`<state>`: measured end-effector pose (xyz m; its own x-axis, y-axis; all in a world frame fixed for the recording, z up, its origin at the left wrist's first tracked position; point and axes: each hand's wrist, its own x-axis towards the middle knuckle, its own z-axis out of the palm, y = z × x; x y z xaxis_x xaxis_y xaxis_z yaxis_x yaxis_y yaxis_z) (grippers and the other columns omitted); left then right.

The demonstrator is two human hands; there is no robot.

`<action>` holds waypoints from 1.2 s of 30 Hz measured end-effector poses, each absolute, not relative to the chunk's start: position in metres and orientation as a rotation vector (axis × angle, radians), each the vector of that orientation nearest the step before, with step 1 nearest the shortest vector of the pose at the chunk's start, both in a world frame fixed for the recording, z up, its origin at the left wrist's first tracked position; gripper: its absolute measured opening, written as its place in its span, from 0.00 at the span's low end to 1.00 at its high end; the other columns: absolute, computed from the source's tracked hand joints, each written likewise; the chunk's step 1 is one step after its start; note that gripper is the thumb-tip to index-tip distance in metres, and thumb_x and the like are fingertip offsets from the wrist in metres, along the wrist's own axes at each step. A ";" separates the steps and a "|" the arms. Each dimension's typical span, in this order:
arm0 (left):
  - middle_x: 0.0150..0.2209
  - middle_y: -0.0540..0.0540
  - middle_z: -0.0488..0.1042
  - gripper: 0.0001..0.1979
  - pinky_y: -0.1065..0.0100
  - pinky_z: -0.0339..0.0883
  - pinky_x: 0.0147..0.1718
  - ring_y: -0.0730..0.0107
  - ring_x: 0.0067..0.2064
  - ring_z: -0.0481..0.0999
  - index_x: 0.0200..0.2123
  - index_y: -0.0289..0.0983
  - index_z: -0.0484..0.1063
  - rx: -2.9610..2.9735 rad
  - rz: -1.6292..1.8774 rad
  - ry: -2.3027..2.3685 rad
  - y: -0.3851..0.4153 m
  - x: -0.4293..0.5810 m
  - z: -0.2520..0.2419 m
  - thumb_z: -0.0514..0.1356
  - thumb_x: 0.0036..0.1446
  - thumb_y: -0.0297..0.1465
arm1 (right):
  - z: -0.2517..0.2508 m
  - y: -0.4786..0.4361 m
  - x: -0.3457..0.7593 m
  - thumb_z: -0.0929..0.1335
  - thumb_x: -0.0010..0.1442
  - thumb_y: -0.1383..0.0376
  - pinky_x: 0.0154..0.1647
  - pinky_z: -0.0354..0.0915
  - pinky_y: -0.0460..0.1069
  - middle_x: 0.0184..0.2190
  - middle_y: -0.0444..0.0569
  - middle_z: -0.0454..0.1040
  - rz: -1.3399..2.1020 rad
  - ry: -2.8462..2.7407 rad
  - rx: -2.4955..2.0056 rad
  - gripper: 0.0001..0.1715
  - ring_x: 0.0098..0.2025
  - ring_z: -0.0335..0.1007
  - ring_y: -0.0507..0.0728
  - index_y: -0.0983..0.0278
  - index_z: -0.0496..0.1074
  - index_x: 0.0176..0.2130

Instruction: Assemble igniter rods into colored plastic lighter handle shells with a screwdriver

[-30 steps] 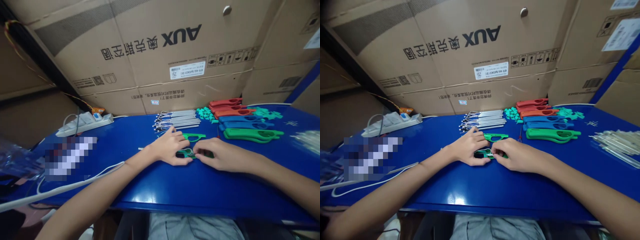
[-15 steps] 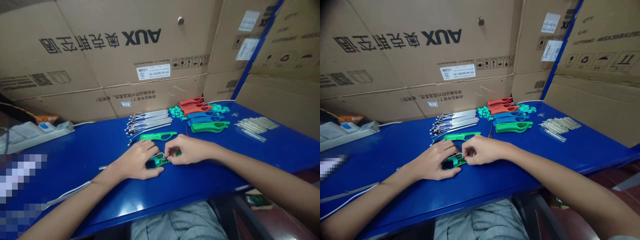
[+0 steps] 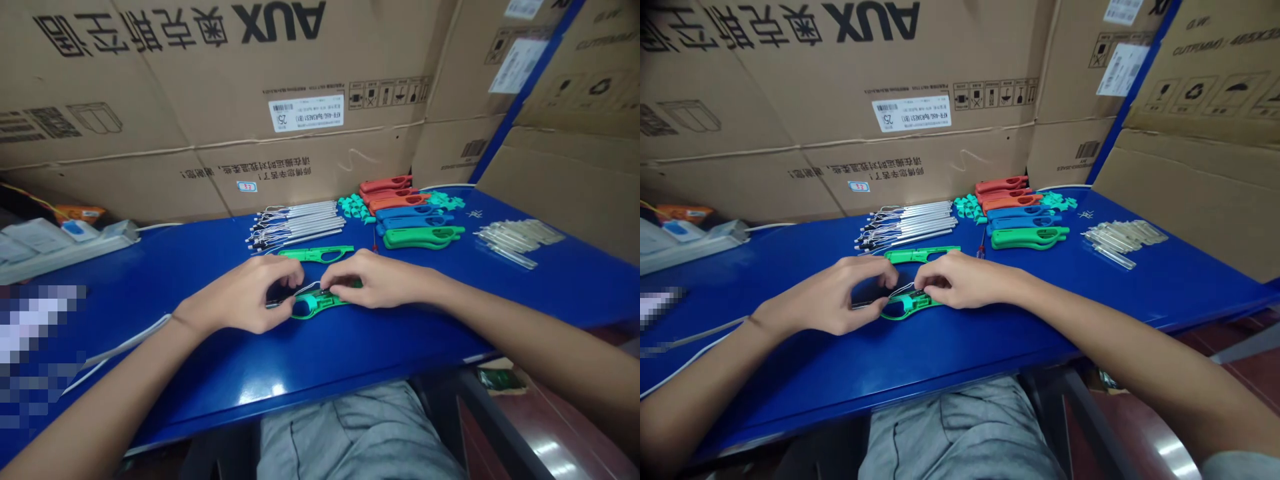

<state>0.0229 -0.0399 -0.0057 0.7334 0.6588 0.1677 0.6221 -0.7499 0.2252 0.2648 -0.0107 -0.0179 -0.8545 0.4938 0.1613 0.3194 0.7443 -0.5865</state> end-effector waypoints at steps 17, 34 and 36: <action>0.38 0.45 0.73 0.03 0.64 0.68 0.40 0.64 0.40 0.73 0.33 0.37 0.73 2.802 0.506 0.882 -0.043 0.033 -0.010 0.59 0.54 0.29 | -0.021 -0.009 0.261 0.65 0.63 0.67 0.33 0.61 0.45 0.30 0.46 0.77 0.672 -2.470 -0.593 0.09 0.29 0.68 0.50 0.67 0.76 0.37; 0.30 0.48 0.74 0.06 0.67 0.67 0.35 0.68 0.33 0.73 0.31 0.37 0.74 2.833 0.338 0.965 -0.037 0.028 -0.011 0.57 0.54 0.25 | -0.023 -0.010 0.260 0.65 0.63 0.67 0.34 0.62 0.46 0.32 0.48 0.79 0.620 -2.484 -0.626 0.10 0.30 0.70 0.51 0.67 0.76 0.37; 0.30 0.49 0.74 0.07 0.67 0.66 0.34 0.69 0.32 0.72 0.30 0.37 0.74 2.830 0.313 0.980 -0.038 0.029 -0.010 0.56 0.55 0.24 | -0.021 -0.011 0.259 0.65 0.63 0.68 0.34 0.62 0.46 0.33 0.48 0.79 0.621 -2.495 -0.626 0.10 0.31 0.70 0.51 0.68 0.76 0.38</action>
